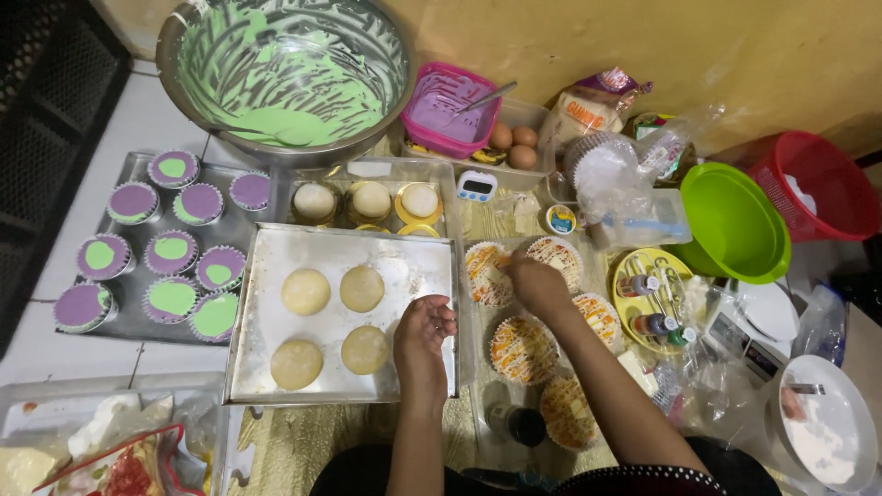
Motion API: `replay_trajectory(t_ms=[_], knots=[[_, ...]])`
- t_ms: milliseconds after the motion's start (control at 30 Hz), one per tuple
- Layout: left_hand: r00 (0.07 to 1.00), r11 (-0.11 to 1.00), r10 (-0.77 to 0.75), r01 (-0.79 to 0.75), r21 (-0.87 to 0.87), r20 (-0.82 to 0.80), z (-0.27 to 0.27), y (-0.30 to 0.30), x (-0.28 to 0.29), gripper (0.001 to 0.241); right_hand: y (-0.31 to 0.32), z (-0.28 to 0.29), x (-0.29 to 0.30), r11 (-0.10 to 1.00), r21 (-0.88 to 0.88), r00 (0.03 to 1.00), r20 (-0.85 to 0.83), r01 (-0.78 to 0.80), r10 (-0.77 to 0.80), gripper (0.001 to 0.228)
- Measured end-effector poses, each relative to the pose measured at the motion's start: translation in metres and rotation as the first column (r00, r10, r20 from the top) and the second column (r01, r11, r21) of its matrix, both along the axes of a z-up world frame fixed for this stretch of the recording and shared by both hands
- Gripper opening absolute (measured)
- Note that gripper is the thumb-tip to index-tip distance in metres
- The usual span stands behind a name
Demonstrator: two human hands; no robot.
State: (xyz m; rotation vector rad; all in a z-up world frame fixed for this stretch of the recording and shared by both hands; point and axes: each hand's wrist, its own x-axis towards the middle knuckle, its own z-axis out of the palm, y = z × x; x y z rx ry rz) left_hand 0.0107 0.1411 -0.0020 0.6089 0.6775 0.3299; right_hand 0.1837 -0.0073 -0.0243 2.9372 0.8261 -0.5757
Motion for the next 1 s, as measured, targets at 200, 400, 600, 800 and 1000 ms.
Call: replay_trajectory(t_ms=[200, 400, 600, 800, 1000], knots=[[1.000, 1.000, -0.003, 0.003, 0.000, -0.018, 0.006, 0.001, 0.001, 0.036, -0.006, 0.018, 0.012, 0.999, -0.026, 0.999, 0.034, 0.038, -0.037, 0.021], [1.000, 1.000, -0.009, 0.009, 0.012, -0.013, 0.003, 0.000, 0.000, 0.036, 0.003, 0.016, -0.038, 0.994, -0.045, 0.993, -0.070, -0.098, 0.095, 0.024], [1.000, 1.000, -0.006, 0.007, 0.015, -0.011, 0.009, 0.001, -0.001, 0.036, 0.008, 0.025, -0.045, 0.995, -0.057, 0.990, -0.119, -0.080, 0.073, 0.026], [1.000, 1.000, -0.002, 0.002, 0.022, -0.009, 0.008, 0.000, 0.000, 0.036, -0.017, 0.005, 0.004, 0.992, -0.054, 0.993, -0.028, 0.111, -0.113, 0.030], [1.000, 1.000, -0.010, 0.011, 0.025, -0.021, 0.007, 0.000, 0.001, 0.036, -0.023, -0.009, -0.001, 0.994, -0.067, 0.995, -0.054, 0.080, -0.084, 0.030]])
